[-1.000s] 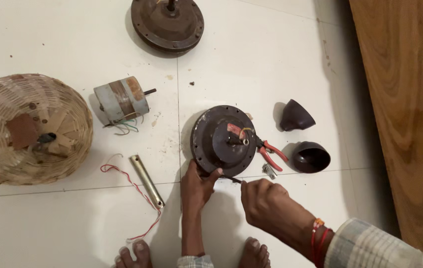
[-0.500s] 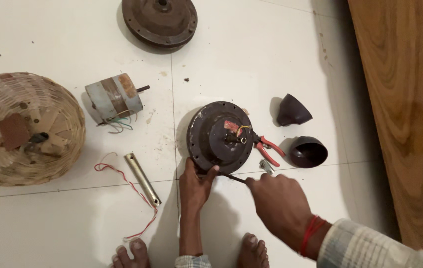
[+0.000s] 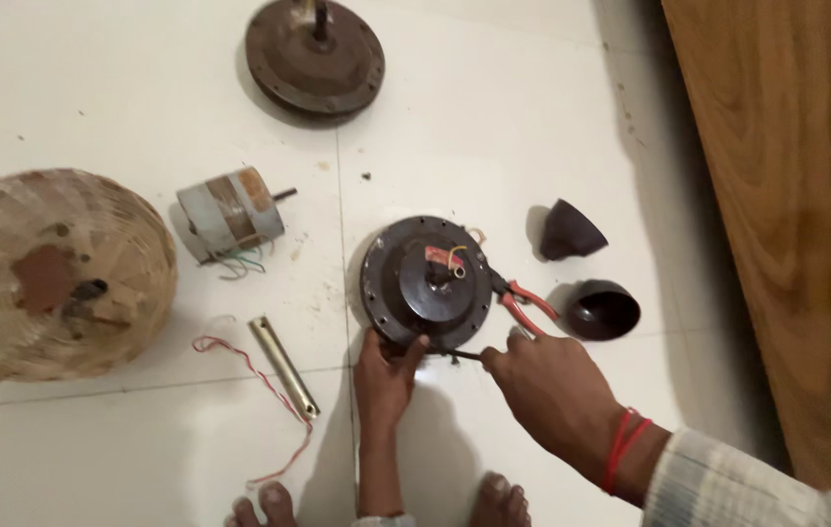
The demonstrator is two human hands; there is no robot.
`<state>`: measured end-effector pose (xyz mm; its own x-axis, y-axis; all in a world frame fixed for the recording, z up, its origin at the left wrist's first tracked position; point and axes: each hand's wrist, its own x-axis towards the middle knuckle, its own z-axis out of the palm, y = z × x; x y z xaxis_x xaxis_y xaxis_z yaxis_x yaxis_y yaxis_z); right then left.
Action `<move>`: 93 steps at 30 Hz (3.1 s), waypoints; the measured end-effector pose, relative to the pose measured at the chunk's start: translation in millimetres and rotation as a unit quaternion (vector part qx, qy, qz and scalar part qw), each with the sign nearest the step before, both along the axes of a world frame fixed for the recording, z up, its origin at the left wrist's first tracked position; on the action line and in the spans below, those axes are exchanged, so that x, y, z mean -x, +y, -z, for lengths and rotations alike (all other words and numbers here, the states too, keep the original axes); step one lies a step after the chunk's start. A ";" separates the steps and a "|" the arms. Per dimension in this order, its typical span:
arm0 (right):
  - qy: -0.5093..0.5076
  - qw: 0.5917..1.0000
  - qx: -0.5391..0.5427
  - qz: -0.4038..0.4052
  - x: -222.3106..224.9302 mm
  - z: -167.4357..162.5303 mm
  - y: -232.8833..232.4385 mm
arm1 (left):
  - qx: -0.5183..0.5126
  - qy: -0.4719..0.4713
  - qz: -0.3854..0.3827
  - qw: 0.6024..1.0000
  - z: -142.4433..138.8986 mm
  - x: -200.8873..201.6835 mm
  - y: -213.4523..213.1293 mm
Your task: The person kneels on a tiled floor repairing a disassembled ceiling fan. They unscrew and remove screws from the fan's metal housing using pliers and a screwdriver, handle the fan motor cover and wiring, and reposition the housing while working on the parts laid out on the floor.
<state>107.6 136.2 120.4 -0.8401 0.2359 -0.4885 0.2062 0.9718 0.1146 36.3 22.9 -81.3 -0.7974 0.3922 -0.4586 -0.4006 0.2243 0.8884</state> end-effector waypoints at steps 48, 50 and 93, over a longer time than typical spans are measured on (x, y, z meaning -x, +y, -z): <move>0.074 0.965 0.251 -0.034 -47.3 135.6 68.5 | 0.213 0.183 0.085 0.956 -18.9 -37.7 11.2; 0.058 0.965 0.254 -0.013 -48.3 137.0 65.3 | 0.208 0.190 0.077 0.956 -18.7 -38.6 12.2; 0.227 0.877 0.305 0.293 24.4 126.8 142.5 | 0.071 0.125 -0.168 0.975 -31.5 -24.6 21.5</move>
